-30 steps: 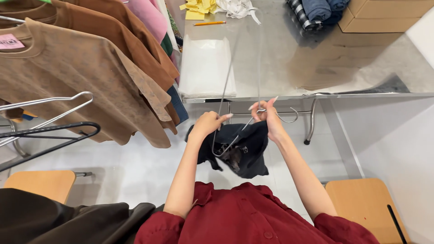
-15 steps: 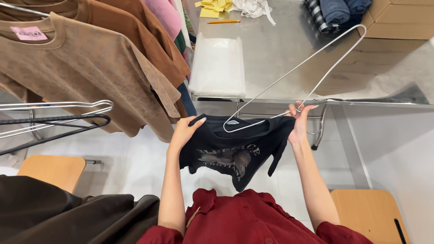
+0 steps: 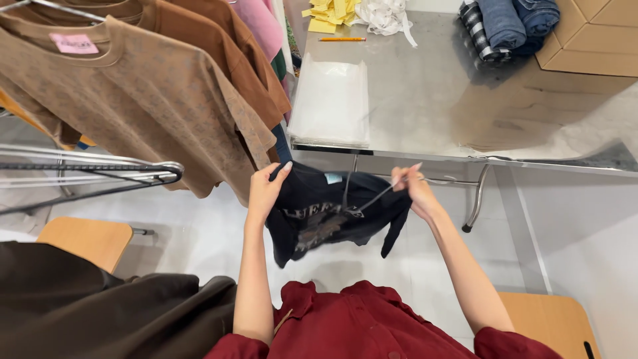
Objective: The person hangs a black t-shirt, denim shorts, a checkered skirt, and another pair of denim shorts on a clothing rack using hangers. They also fold a pair of jeans on a metal table.
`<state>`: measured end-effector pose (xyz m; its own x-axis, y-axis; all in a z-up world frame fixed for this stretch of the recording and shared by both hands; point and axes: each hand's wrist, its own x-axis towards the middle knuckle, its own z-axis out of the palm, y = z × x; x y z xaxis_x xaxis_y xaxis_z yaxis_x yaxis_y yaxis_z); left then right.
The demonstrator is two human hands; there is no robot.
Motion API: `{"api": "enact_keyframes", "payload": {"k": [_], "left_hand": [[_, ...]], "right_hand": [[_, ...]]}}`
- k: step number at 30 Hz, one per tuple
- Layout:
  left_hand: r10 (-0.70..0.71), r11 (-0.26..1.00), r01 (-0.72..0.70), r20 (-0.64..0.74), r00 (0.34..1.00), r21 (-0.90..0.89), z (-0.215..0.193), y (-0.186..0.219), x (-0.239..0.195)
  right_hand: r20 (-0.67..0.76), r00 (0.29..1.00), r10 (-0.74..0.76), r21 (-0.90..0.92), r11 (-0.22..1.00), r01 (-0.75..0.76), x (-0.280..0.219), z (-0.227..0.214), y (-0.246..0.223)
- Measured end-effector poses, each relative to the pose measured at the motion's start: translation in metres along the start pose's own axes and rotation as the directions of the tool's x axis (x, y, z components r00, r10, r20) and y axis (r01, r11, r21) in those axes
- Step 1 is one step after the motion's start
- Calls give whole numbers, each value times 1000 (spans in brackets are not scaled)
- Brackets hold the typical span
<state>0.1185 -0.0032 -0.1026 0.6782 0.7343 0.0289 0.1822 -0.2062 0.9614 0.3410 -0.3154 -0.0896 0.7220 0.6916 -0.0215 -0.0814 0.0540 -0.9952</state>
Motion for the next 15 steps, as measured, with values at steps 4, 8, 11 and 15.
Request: {"api": "enact_keyframes", "payload": {"k": [4, 8, 11, 15], "left_hand": [[-7, 988, 8, -11, 1000, 153, -21, 19, -12], [-44, 979, 31, 56, 997, 203, -25, 7, -27], [-89, 986, 77, 79, 993, 149, -22, -5, -31], [-66, 997, 61, 121, 990, 43, -17, -16, -22]], "right_hand": [[51, 996, -68, 541, 840, 29, 22, -16, 21], [-108, 992, -58, 692, 713, 117, 19, -16, 20], [-131, 988, -78, 666, 731, 146, 19, -20, 23], [-52, 990, -135, 395, 907, 144, 14, -18, 19]]}}
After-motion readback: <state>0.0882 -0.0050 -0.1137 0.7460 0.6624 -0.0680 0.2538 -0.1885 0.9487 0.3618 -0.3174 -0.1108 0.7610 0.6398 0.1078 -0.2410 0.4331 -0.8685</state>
